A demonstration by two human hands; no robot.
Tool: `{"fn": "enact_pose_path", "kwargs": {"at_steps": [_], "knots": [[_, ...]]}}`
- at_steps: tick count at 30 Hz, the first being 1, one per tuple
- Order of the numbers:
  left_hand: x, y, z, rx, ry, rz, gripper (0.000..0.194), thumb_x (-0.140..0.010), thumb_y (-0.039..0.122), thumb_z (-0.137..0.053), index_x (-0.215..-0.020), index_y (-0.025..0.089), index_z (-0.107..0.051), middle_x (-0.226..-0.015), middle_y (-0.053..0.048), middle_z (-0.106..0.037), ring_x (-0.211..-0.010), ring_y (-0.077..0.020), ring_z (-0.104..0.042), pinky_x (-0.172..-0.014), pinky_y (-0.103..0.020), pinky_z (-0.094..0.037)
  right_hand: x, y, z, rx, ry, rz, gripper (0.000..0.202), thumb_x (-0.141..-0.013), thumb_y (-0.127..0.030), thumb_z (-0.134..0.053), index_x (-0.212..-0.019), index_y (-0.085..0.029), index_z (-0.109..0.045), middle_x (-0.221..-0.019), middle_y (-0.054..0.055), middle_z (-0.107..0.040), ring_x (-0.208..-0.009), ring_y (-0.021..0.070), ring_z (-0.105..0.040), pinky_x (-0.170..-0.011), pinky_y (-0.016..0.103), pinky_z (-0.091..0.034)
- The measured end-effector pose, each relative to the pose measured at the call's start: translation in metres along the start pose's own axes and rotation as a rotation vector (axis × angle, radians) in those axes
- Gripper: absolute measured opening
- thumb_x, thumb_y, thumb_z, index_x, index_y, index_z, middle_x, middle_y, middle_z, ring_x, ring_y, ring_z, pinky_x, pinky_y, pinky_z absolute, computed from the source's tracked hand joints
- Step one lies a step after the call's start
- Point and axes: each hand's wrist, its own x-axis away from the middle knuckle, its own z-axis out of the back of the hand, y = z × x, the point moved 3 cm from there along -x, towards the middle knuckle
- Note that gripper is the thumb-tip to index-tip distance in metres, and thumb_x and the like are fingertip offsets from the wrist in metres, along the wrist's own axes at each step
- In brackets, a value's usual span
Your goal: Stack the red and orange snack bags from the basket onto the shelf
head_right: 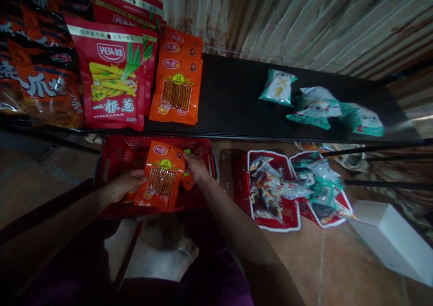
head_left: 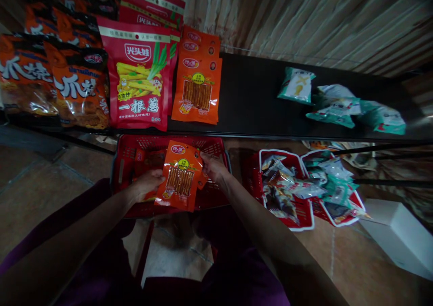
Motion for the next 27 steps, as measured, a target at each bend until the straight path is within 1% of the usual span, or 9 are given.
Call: {"fn": "enact_pose_path", "kwargs": {"at_steps": [4,6,8,11,15,18,22,24,27], "knots": [[0.001,-0.002,0.000,-0.003,-0.002,0.047,0.025,-0.059,0.021,-0.076,-0.082,0.015,-0.068,-0.073,-0.007,-0.072,-0.070,-0.0212,-0.067,-0.067,-0.031,-0.051,0.002,-0.001,-0.001,-0.031,0.004,0.029,0.009,-0.077,-0.024,-0.067,-0.075,-0.018,-0.061,-0.070,0.001,-0.070,-0.061,0.0128,-0.062,-0.056,0.024,-0.049],[0.000,-0.003,0.002,-0.002,0.007,0.054,0.023,-0.059,0.020,-0.077,-0.080,0.015,-0.068,-0.073,-0.007,-0.072,-0.069,-0.0208,-0.067,-0.066,-0.031,-0.051,0.006,-0.001,-0.002,-0.028,-0.022,0.014,0.008,-0.078,-0.024,-0.066,-0.075,-0.018,-0.061,-0.071,0.000,-0.069,-0.063,0.0124,-0.063,-0.059,0.024,-0.050],[-0.002,-0.002,0.004,0.024,0.024,0.041,0.022,-0.060,0.019,-0.076,-0.079,0.014,-0.067,-0.074,-0.007,-0.071,-0.069,-0.0201,-0.067,-0.066,-0.030,-0.051,0.011,0.000,-0.004,-0.008,-0.058,-0.025,0.008,-0.076,-0.020,-0.068,-0.076,-0.019,-0.060,-0.070,-0.002,-0.068,-0.061,0.0106,-0.062,-0.059,0.023,-0.050],[-0.005,0.002,0.008,0.084,0.073,-0.008,0.019,-0.063,0.015,-0.072,-0.080,0.013,-0.066,-0.075,-0.006,-0.071,-0.068,-0.0175,-0.066,-0.065,-0.028,-0.051,0.018,0.004,-0.008,0.049,-0.126,-0.109,0.013,-0.072,-0.015,-0.071,-0.076,-0.019,-0.060,-0.063,-0.005,-0.063,-0.052,0.0069,-0.056,-0.053,0.019,-0.047],[-0.007,0.008,0.009,0.126,0.140,-0.043,0.013,-0.067,0.010,-0.069,-0.078,0.013,-0.065,-0.074,-0.005,-0.070,-0.064,-0.0142,-0.065,-0.062,-0.024,-0.050,0.028,0.011,-0.016,0.131,-0.249,-0.204,0.010,-0.074,-0.018,-0.070,-0.077,-0.018,-0.060,-0.059,-0.004,-0.061,-0.048,0.0071,-0.054,-0.049,0.020,-0.047],[-0.007,0.010,0.009,0.165,0.193,-0.038,0.011,-0.069,0.006,-0.065,-0.077,0.013,-0.063,-0.071,-0.004,-0.069,-0.059,-0.0123,-0.063,-0.060,-0.023,-0.051,0.034,0.012,-0.020,0.159,-0.339,-0.236,0.013,-0.071,-0.017,-0.071,-0.080,-0.015,-0.062,-0.065,-0.001,-0.065,-0.053,0.0094,-0.059,-0.052,0.022,-0.051],[-0.006,0.011,0.010,0.199,0.241,-0.049,0.012,-0.072,0.002,-0.059,-0.077,0.013,-0.062,-0.068,-0.003,-0.068,-0.055,-0.0106,-0.062,-0.057,-0.021,-0.050,0.039,0.013,-0.021,0.181,-0.400,-0.247,0.021,-0.062,-0.011,-0.075,-0.078,-0.016,-0.064,-0.076,0.001,-0.070,-0.065,0.0131,-0.066,-0.061,0.026,-0.055],[-0.006,0.012,0.011,0.214,0.246,-0.058,0.014,-0.074,0.001,-0.057,-0.078,0.013,-0.062,-0.070,-0.003,-0.069,-0.056,-0.0104,-0.062,-0.058,-0.021,-0.050,0.040,0.015,-0.021,0.193,-0.433,-0.234,0.022,-0.059,-0.011,-0.076,-0.076,-0.017,-0.064,-0.080,0.001,-0.070,-0.072,0.0144,-0.067,-0.067,0.028,-0.056],[-0.008,0.011,0.013,0.230,0.251,-0.061,0.014,-0.074,0.002,-0.057,-0.081,0.013,-0.062,-0.077,-0.005,-0.070,-0.061,-0.0122,-0.065,-0.059,-0.022,-0.050,0.040,0.016,-0.022,0.191,-0.472,-0.219,0.027,-0.056,-0.011,-0.077,-0.080,-0.017,-0.068,-0.083,0.002,-0.071,-0.077,0.0150,-0.068,-0.071,0.027,-0.056]]}}
